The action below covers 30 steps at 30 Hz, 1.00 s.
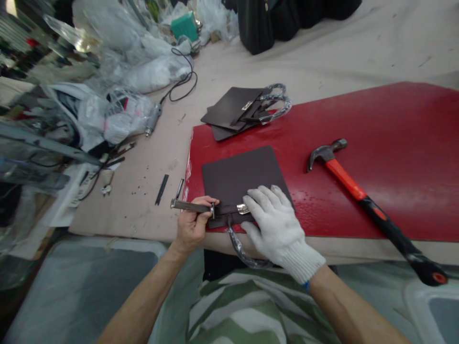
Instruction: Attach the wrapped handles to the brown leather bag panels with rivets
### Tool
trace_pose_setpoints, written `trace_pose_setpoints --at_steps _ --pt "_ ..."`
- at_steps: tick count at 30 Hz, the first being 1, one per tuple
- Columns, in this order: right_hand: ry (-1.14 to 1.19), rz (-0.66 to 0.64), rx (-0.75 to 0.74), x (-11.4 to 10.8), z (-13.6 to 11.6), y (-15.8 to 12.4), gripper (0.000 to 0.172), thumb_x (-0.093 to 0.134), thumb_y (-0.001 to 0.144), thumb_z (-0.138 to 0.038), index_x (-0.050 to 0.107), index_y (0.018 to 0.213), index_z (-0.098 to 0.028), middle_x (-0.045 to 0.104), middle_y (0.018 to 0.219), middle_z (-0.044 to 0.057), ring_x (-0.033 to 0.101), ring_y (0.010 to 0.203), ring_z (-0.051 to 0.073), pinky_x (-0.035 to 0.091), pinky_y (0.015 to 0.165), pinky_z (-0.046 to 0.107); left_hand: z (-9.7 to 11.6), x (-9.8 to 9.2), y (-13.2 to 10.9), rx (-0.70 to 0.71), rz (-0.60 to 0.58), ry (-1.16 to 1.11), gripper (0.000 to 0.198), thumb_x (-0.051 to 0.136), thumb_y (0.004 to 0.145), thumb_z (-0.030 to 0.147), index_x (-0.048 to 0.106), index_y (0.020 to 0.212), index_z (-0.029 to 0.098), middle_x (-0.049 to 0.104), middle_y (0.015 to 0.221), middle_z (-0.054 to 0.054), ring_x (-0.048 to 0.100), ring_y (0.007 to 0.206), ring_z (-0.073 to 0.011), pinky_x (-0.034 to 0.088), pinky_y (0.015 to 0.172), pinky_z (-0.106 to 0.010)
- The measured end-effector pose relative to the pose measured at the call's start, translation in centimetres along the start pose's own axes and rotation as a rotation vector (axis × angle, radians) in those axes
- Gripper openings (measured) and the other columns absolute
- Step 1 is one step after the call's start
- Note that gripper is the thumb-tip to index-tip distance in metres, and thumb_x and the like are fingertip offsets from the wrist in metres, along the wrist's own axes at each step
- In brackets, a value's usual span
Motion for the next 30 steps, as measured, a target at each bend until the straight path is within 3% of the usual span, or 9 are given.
trace_pose_setpoints --at_steps 13,21,24,27,30 --pt "0.021 -0.001 0.006 -0.2 0.2 -0.3 0.045 0.064 0.088 -0.032 0.061 0.128 -0.013 0.057 0.138 0.012 0.047 0.131 0.033 0.03 0.12 0.057 0.4 0.7 -0.2 0.107 -0.035 0.119 0.017 0.054 0.091 0.012 0.057 0.107 0.016 0.068 0.109 -0.013 0.067 0.106 -0.0202 0.056 0.092 -0.037" --pt "0.077 0.038 0.018 -0.6 -0.1 -0.2 0.042 0.062 0.088 -0.027 0.059 0.128 -0.014 0.06 0.134 0.012 0.052 0.127 0.033 0.037 0.116 0.06 0.3 0.7 -0.2 0.031 0.035 0.074 0.009 0.056 0.093 0.015 0.059 0.101 0.016 0.069 0.104 -0.01 0.067 0.103 -0.0181 0.055 0.092 -0.035" --pt "0.081 0.163 0.204 -2.2 -0.6 -1.9 0.039 0.058 0.092 -0.031 0.059 0.127 -0.014 0.062 0.129 0.014 0.057 0.121 0.034 0.048 0.106 0.057 0.3 0.7 -0.1 0.053 0.013 0.059 0.009 0.055 0.093 0.016 0.059 0.101 0.016 0.069 0.105 -0.011 0.068 0.102 -0.0189 0.056 0.091 -0.036" --pt "0.164 0.241 0.53 -3.3 -1.3 -5.6 0.042 0.059 0.091 -0.04 0.062 0.126 -0.016 0.064 0.124 0.016 0.062 0.112 0.036 0.054 0.098 0.058 0.2 0.5 0.0 0.064 0.006 0.047 0.009 0.055 0.093 0.017 0.059 0.101 0.016 0.069 0.103 -0.011 0.068 0.1 -0.0188 0.056 0.09 -0.036" --pt "0.677 0.307 0.957 -1.9 -1.8 -10.2 0.039 0.063 0.09 -0.042 0.063 0.124 -0.023 0.07 0.114 0.014 0.07 0.099 0.033 0.061 0.085 0.05 0.0 0.4 0.2 0.061 0.004 0.05 0.008 0.056 0.093 0.018 0.059 0.1 0.016 0.069 0.102 -0.011 0.068 0.099 -0.0187 0.056 0.089 -0.036"
Point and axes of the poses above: each hand's wrist, its own y-axis towards the middle knuckle, its own x-axis out of the palm, z = x × y, the point moved 2 cm from there along y, towards the middle knuckle
